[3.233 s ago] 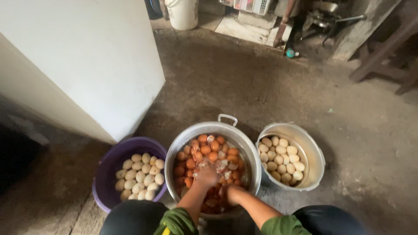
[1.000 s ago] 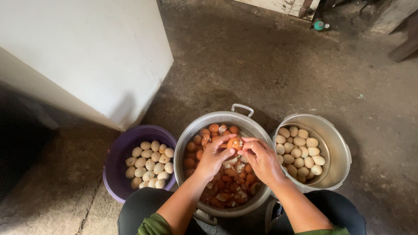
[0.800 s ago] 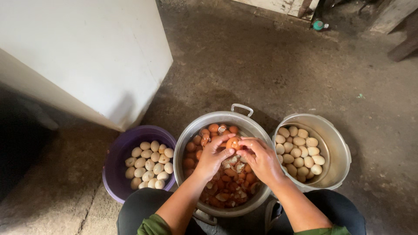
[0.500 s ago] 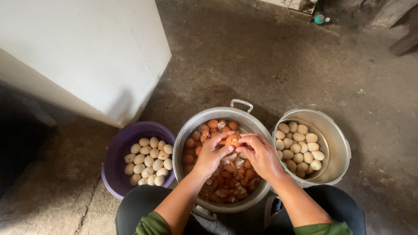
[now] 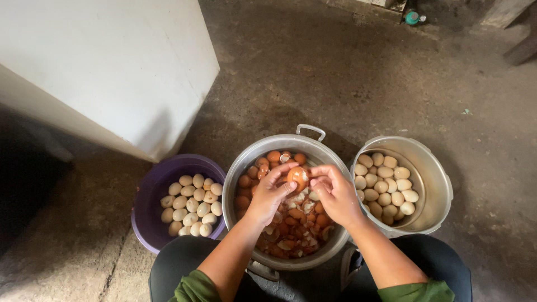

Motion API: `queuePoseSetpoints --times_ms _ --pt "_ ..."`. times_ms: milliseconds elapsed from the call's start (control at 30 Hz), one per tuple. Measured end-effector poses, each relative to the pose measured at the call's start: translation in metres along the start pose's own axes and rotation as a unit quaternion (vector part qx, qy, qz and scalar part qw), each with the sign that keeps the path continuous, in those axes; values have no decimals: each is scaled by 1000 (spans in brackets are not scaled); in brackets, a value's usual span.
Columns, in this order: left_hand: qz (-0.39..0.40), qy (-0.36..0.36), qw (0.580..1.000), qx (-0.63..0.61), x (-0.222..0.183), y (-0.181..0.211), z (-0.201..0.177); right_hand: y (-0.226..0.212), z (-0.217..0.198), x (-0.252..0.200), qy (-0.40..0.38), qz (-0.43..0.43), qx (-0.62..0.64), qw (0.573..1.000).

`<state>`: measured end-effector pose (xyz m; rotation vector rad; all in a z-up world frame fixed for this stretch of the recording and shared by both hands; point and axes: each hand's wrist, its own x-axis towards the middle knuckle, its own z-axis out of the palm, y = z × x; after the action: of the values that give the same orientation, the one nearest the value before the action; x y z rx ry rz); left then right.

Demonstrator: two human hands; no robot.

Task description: The person sits on the floor and peels boiled eggs by hand, removing shells and placing peeled eggs into a separate container. The person handles eggs one at a time, cracking and removing shells over a central pot.

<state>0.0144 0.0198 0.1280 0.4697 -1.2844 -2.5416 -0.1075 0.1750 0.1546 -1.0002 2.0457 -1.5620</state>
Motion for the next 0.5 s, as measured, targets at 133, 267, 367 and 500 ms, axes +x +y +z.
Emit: queuePoseSetpoints --times_ms 133,267,367,500 --pt "121 5 967 226 -5 5 14 12 1 1 -27 46 38 998" --pt "194 74 855 476 -14 9 27 18 2 3 -43 71 80 993" --pt "217 66 859 460 -19 10 31 18 3 1 -35 55 91 994" --pt "204 73 852 477 -16 10 32 11 2 -1 -6 89 -24 996"
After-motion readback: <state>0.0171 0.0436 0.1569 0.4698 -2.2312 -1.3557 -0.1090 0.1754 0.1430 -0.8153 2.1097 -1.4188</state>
